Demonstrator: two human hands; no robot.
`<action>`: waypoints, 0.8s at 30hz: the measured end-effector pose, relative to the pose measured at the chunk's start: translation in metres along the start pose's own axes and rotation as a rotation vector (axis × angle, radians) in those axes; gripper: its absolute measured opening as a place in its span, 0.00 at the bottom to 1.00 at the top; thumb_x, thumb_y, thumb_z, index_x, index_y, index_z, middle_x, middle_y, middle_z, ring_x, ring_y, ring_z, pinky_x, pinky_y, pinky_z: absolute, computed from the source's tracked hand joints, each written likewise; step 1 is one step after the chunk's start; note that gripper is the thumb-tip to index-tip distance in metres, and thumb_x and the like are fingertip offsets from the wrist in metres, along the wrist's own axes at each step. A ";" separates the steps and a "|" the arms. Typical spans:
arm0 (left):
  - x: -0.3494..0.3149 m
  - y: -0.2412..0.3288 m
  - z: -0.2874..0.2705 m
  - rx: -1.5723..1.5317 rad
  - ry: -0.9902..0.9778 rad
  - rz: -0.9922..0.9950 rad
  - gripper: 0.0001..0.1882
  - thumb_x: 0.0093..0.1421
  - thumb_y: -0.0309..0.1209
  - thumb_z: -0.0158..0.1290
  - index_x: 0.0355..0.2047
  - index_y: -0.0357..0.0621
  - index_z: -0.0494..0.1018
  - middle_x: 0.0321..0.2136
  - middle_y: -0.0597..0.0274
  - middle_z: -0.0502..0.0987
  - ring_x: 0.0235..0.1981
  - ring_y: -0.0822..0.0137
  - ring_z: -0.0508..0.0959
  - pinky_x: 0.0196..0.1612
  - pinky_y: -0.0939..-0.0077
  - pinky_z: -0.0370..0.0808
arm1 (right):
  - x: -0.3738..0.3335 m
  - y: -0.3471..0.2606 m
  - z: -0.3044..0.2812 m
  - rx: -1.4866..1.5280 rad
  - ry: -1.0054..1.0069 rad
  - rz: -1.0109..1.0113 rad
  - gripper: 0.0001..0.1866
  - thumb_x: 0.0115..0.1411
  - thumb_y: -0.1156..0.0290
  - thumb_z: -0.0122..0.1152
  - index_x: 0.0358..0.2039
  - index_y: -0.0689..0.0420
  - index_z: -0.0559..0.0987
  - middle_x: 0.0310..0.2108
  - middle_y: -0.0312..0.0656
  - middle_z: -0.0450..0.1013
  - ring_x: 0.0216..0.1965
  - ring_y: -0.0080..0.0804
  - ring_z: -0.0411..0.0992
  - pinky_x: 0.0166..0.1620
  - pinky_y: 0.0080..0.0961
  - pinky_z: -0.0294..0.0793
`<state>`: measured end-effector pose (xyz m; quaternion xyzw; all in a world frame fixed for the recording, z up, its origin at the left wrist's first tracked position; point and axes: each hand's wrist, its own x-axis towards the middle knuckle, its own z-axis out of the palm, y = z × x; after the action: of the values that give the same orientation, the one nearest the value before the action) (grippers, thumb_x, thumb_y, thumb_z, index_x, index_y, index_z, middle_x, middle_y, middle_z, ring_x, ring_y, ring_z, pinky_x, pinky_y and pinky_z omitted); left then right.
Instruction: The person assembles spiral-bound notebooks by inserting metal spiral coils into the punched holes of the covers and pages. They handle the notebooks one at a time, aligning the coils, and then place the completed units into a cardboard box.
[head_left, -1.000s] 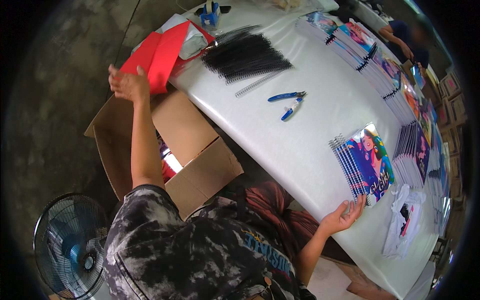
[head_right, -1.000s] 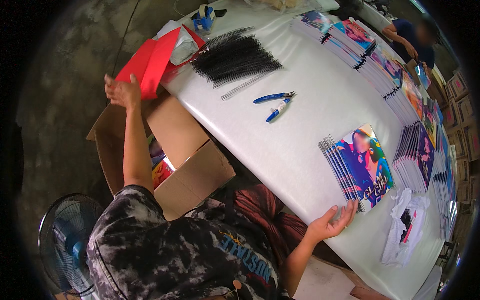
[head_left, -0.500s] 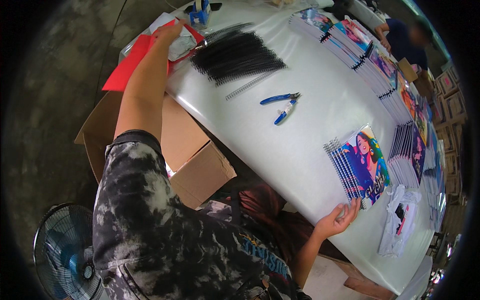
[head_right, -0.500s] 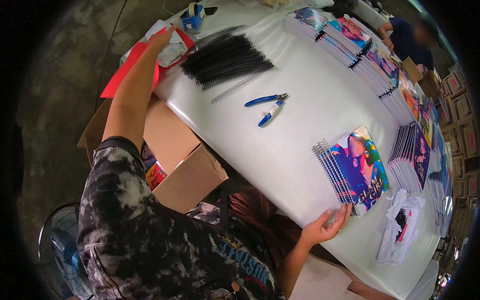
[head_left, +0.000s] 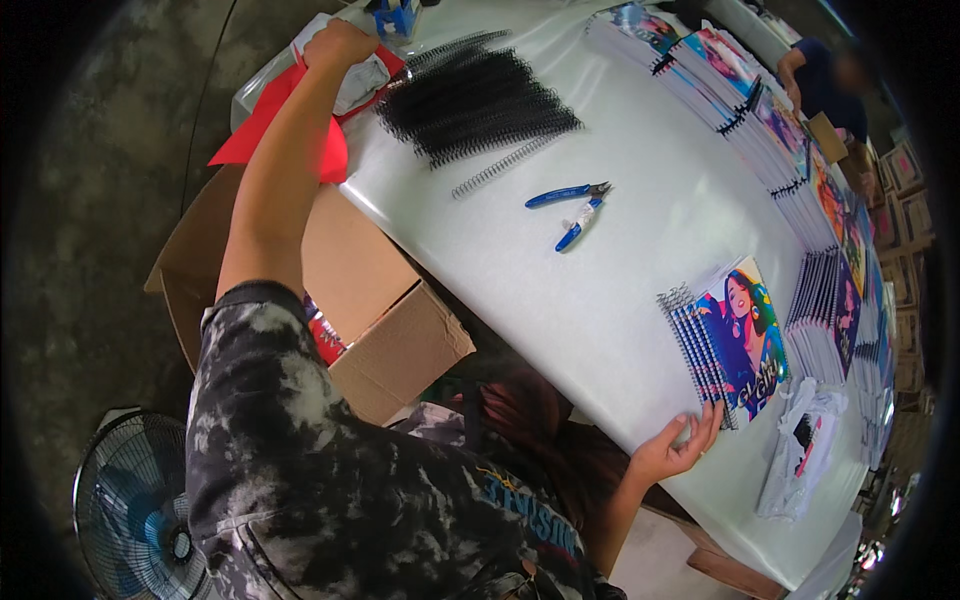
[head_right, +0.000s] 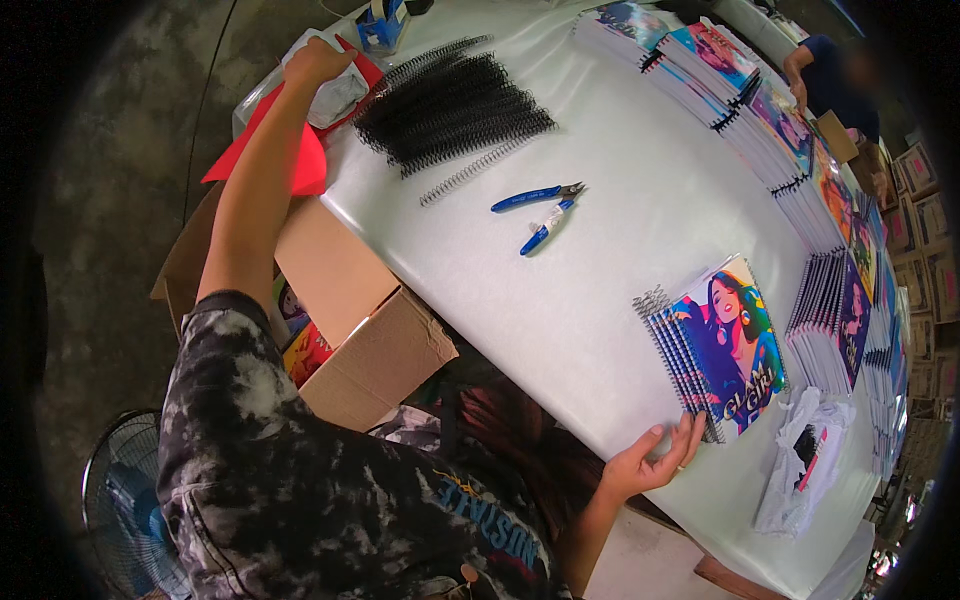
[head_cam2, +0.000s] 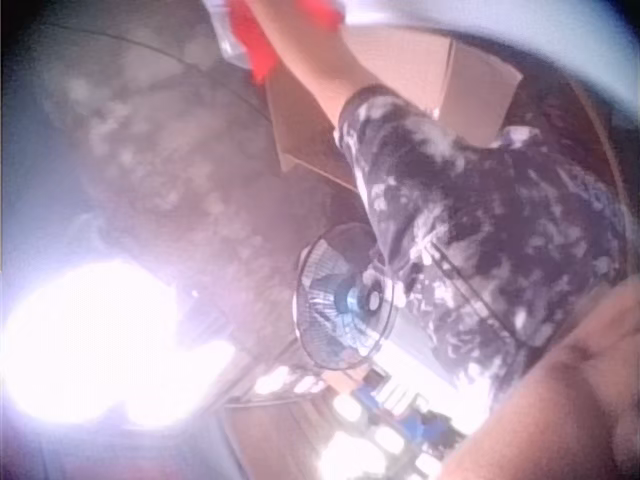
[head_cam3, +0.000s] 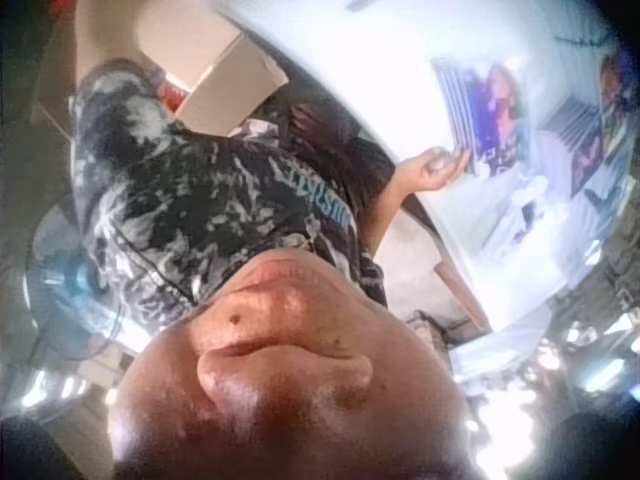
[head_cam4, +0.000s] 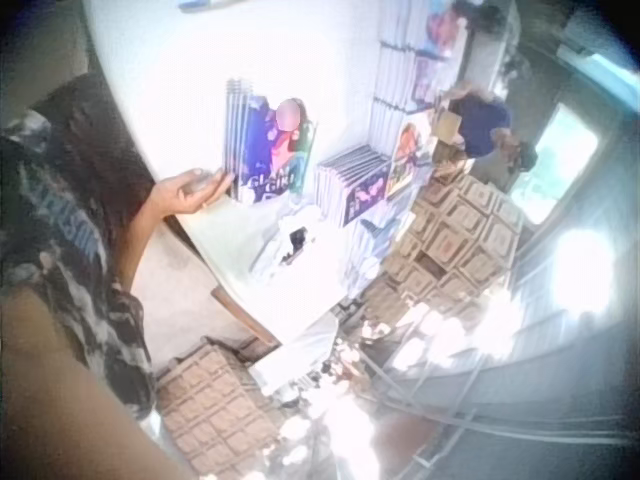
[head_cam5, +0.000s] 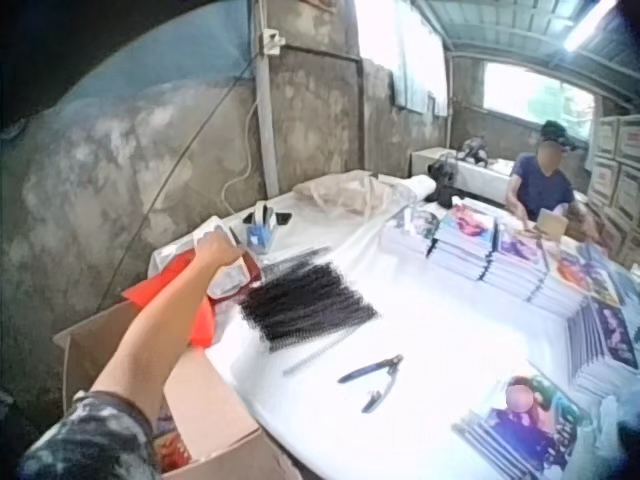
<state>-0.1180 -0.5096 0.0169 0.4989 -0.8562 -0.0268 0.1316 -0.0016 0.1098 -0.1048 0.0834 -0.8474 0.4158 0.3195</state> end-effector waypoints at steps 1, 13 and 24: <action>0.010 0.006 0.007 0.034 -0.054 -0.017 0.46 0.41 0.59 0.56 0.55 0.43 0.61 0.53 0.42 0.64 0.54 0.49 0.66 0.54 0.64 0.63 | 0.001 0.000 0.001 0.013 0.011 0.019 0.14 0.58 0.79 0.48 0.45 0.71 0.69 0.55 0.57 0.59 0.54 0.44 0.61 0.51 0.32 0.65; 0.044 -0.051 0.015 -1.447 -0.464 -0.088 0.27 0.42 0.46 0.60 0.41 0.47 0.74 0.41 0.59 0.75 0.42 0.55 0.75 0.48 0.56 0.70 | 0.002 0.001 0.005 0.084 0.049 -0.030 0.13 0.55 0.82 0.47 0.42 0.70 0.72 0.47 0.55 0.68 0.47 0.47 0.68 0.50 0.35 0.67; -0.129 -0.071 -0.125 -1.732 -0.203 -0.064 0.29 0.48 0.44 0.56 0.47 0.39 0.66 0.43 0.51 0.72 0.42 0.54 0.74 0.45 0.56 0.72 | -0.003 0.006 0.000 0.137 0.031 0.020 0.13 0.55 0.82 0.47 0.41 0.70 0.72 0.45 0.54 0.69 0.45 0.44 0.69 0.48 0.33 0.68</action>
<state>0.0339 -0.4235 0.0988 0.2422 -0.5277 -0.7163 0.3870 -0.0025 0.1132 -0.1106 0.0900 -0.8127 0.4772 0.3220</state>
